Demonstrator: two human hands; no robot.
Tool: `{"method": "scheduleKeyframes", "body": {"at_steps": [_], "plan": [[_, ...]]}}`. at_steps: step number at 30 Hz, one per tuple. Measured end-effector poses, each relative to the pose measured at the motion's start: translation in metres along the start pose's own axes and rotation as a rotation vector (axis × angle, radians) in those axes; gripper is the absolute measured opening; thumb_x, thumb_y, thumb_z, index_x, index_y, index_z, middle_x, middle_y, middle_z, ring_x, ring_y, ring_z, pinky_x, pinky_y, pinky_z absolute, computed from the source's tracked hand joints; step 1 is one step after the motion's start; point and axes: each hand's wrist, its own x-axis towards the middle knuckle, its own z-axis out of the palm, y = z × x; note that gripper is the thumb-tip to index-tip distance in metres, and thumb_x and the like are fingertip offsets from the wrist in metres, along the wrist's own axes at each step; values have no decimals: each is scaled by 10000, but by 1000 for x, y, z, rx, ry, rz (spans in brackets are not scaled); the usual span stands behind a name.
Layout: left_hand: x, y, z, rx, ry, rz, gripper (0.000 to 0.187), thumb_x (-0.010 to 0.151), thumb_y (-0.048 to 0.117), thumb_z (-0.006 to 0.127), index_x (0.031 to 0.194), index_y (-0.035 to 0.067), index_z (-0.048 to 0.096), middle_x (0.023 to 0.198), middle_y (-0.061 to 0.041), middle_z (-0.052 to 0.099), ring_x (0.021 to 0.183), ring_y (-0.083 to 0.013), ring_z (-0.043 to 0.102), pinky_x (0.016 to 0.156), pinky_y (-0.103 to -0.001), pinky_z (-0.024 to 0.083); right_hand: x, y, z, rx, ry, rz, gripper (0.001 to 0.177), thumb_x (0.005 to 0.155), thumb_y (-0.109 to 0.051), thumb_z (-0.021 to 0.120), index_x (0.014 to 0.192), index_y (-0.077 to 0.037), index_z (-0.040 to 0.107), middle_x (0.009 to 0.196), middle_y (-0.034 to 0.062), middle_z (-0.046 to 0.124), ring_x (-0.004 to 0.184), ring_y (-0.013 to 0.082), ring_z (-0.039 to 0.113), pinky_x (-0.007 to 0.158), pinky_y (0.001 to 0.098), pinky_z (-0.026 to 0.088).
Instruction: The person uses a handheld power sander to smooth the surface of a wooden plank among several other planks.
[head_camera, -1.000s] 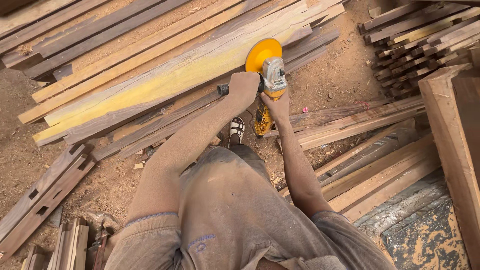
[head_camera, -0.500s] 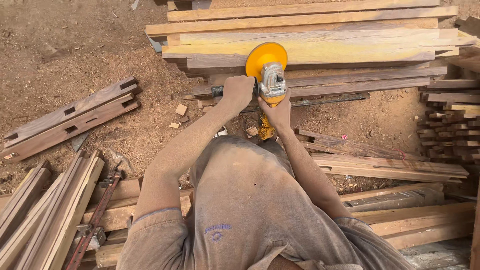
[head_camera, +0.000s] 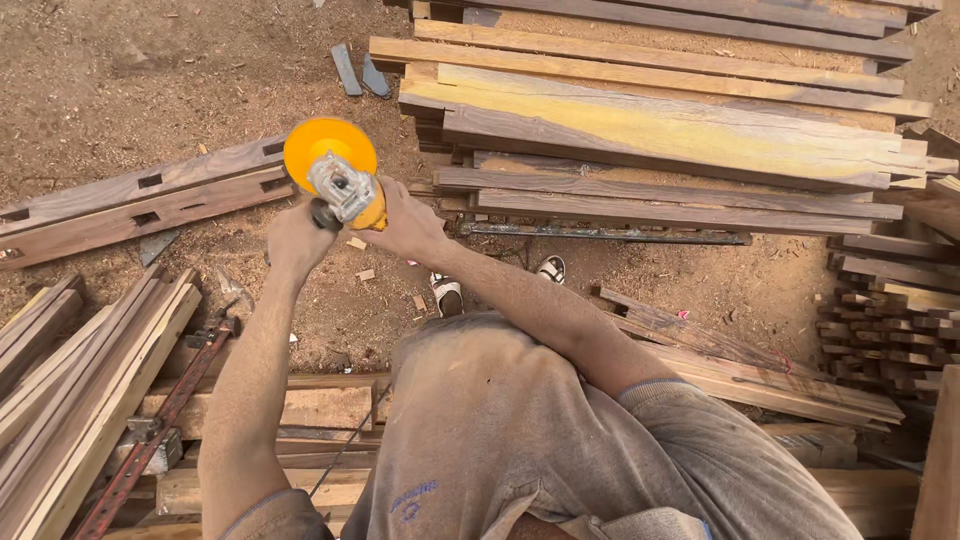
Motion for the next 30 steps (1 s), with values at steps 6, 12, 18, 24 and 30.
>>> {"method": "scheduleKeyframes", "body": {"at_steps": [6, 12, 18, 24, 30], "plan": [[-115, -38, 57, -376, 145, -331, 280, 871, 286, 713, 928, 12, 737, 784, -151, 748, 716, -246, 733, 690, -381, 547, -22, 77, -88, -284, -160, -219, 1044, 845, -574, 780, 1586, -49, 266, 1557, 233, 376, 1453, 379, 387, 1202, 526, 331], [-212, -21, 126, -419, 524, -481, 327, 852, 195, 775, 1047, -62, 728, 897, -205, 757, 848, -261, 752, 786, -403, 563, -43, 244, -298, -980, 29, 34, 1475, 582, -813, 810, 1632, -31, 131, 1636, 288, 201, 1526, 448, 156, 1234, 601, 150], [-257, 38, 171, -318, 682, -722, 391, 898, 257, 841, 1068, -81, 741, 944, -229, 752, 853, -339, 736, 771, -450, 544, -36, 298, -371, -733, -282, 79, 1335, 624, -724, 775, 1674, -148, 185, 1581, 269, 362, 1441, 441, 366, 1202, 531, 300], [-278, 101, 192, -375, 819, -858, 387, 873, 198, 875, 1059, -106, 724, 961, -206, 767, 863, -311, 745, 771, -441, 545, 22, 333, -421, -472, -418, 259, 977, 838, -769, 539, 1681, -292, 413, 1345, 233, 692, 1289, 364, 648, 1159, 522, 486], [-286, 138, 214, -367, 850, -961, 344, 897, 150, 840, 1061, -122, 708, 1002, -222, 759, 880, -295, 735, 788, -424, 549, -27, 339, -397, -841, -67, -330, 1152, 739, -818, 740, 1534, -57, 400, 1452, 212, 494, 1301, 404, 556, 1003, 533, 465]]}}
